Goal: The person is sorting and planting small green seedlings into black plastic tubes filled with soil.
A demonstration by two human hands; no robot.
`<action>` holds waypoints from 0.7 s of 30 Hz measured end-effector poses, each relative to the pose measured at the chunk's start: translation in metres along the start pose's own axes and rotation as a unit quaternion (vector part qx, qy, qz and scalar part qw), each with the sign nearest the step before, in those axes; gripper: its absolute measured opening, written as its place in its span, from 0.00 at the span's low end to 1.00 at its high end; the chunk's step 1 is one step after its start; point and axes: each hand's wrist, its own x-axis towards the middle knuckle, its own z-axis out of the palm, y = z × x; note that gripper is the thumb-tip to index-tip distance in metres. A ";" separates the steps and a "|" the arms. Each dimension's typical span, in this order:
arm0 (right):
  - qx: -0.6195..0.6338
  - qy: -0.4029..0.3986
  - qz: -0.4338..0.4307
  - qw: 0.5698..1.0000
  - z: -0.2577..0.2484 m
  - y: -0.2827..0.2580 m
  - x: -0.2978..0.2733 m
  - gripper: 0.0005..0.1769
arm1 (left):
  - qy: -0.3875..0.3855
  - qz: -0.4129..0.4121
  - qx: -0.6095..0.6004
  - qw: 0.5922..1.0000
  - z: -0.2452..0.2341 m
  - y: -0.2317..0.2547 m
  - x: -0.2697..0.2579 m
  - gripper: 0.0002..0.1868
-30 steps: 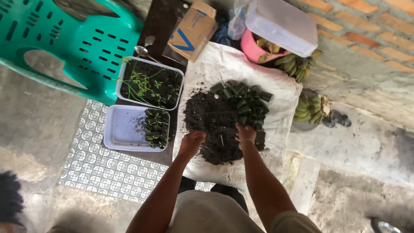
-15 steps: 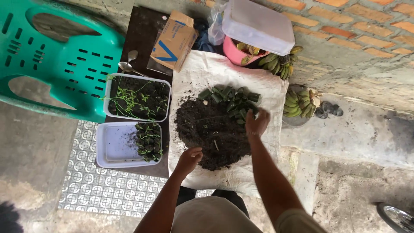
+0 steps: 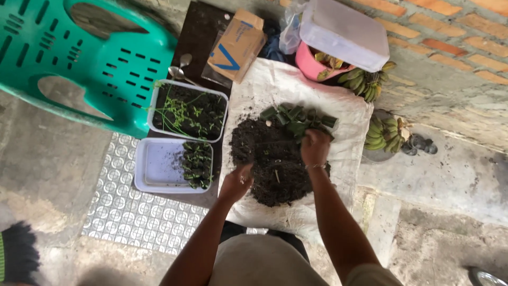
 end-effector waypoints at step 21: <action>-0.014 -0.348 0.303 0.887 0.072 -0.094 -0.142 0.57 | 0.182 0.011 -0.014 0.983 0.012 -0.061 0.020 0.20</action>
